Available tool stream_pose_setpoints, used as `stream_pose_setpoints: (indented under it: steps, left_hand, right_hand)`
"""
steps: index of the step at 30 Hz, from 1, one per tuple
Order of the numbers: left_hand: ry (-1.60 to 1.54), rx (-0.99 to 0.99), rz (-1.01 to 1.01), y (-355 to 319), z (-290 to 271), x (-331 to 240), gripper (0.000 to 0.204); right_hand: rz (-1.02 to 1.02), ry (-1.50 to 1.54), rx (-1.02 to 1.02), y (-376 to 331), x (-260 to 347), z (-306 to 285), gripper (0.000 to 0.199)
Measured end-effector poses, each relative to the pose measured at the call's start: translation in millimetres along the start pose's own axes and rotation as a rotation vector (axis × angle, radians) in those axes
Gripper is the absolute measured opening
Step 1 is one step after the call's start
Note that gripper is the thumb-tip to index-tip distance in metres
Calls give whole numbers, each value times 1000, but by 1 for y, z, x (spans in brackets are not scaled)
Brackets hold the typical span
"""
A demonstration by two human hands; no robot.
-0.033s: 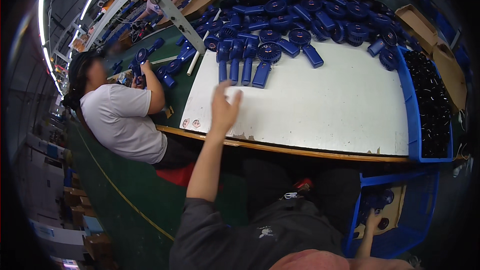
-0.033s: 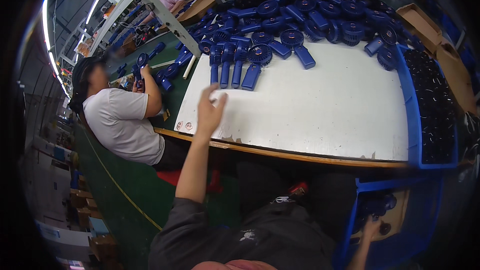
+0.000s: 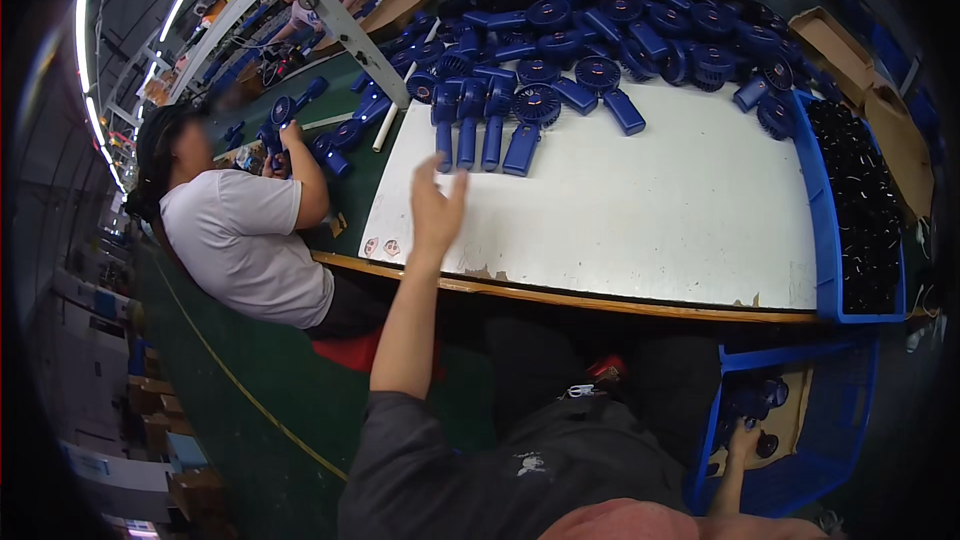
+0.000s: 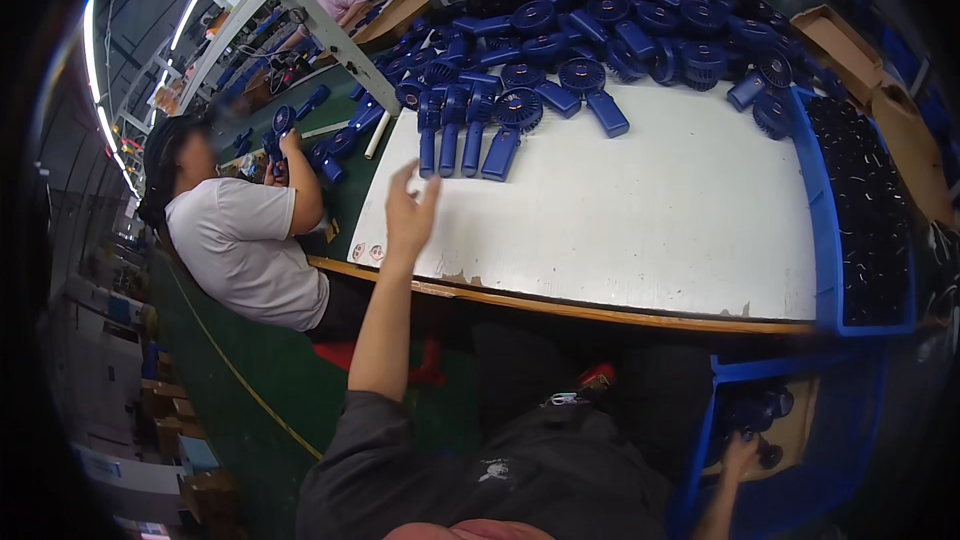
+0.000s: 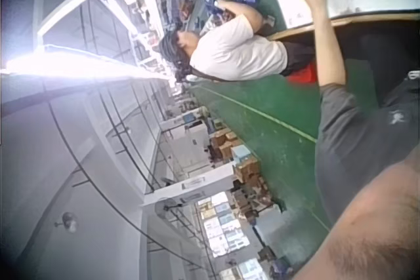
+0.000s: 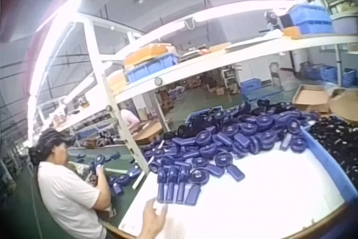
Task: Assemble small blue portable fans.
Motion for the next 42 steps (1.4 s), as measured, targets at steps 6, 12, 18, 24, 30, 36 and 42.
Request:
stream_pose_setpoints:
  steps: [6,12,18,24,30,36,42]
  left_hand:
    - [42,-22,-280,91,27,57,73]
    - [100,-2,-393,133,55,64,80]
    - [-148,-63,-291,133,48,46,53]
    - [-824,350,-294,-21,54,-49,39]
    - [-1400,679,-369,-195,110,-104,71]
    - [-1107,792,-453,-193,103,-110,57]
    - [-1471,1557,-848,-199,107,-119,69]
  right_hand:
    - [-41,64,78,10,-72,66,61]
    - [-32,-81,189,26,-52,69,57]
    - [-175,452,112,38,34,17,34]
    - [-390,891,265,-13,303,-98,28]
    - [-545,1306,745,-48,422,-74,56]
    - [-937,870,424,-61,457,-80,35]
    - [-1360,458,441,-41,469,-103,40]
Point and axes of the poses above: each hand's wrist, its own y-axis towards the middle knuckle, its own z-axis out of the palm, x = y × z, the point moved 2 cm from there along y, towards the middle knuckle, and after that the axes turned 14 degrees about -z, right-handed, at the moved point
